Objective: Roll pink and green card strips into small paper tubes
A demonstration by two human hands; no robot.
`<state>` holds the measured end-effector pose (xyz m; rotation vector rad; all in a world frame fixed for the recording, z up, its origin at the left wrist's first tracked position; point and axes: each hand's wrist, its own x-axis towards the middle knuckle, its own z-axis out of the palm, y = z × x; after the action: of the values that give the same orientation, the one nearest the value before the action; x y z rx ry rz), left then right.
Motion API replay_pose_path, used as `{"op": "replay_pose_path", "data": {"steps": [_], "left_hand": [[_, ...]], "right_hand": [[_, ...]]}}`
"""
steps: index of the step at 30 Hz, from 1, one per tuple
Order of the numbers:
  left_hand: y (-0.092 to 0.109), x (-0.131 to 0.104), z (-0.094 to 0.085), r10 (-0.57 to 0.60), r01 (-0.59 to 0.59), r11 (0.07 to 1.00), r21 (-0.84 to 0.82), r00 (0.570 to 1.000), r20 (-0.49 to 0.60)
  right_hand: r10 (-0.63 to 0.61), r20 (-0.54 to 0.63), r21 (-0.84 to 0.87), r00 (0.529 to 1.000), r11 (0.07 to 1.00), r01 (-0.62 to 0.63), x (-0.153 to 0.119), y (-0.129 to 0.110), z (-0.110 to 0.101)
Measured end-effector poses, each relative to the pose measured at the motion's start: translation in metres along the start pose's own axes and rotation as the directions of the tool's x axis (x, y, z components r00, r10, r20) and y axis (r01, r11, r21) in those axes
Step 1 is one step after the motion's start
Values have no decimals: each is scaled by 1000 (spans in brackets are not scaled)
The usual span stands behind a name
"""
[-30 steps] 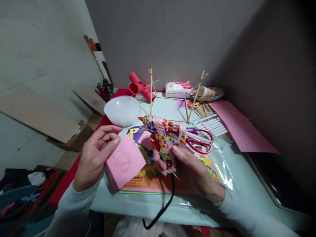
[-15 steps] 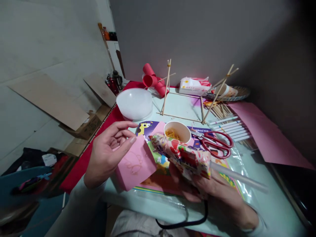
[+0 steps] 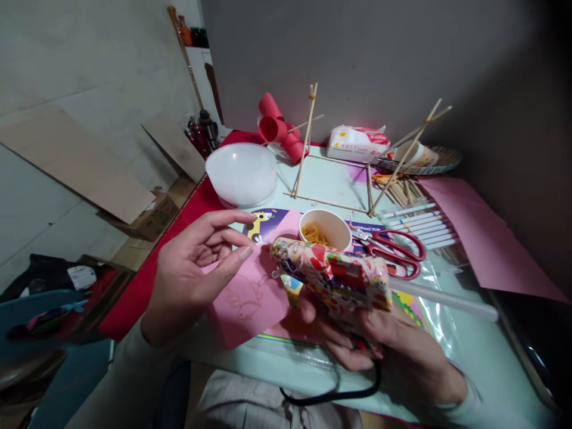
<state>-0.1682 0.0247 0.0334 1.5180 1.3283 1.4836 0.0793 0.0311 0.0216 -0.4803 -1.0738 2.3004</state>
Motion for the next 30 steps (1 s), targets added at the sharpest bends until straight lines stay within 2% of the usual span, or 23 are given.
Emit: {"op": "replay_pose_path", "data": {"steps": [7,12,19,23,27,30], "left_hand": [[0,1,0,27,-27,999,22,1000,-2],[-1,2,2,53,-52,998,39,998,-27],[-4,2,4,77,-77,997,-5,996,-50],[-5,3,4,95,-95,995,-9,994,-61],[-7,4,5,117,-120,992,-43,992,-50],[-5,2,5,87,-89,994,-60,995,-40]], "right_hand": [[-3,-16,37,1000,999,3,0,-1,0],[24,-67,29,997,999,-22,-1,-1,0],[38,-151,25,988,999,-34,-1,-3,3],[22,-149,32,989,999,-17,-2,-3,4],[59,-154,39,986,998,-53,-1,-2,3],[47,-190,36,981,999,-41,-2,-1,2]]}}
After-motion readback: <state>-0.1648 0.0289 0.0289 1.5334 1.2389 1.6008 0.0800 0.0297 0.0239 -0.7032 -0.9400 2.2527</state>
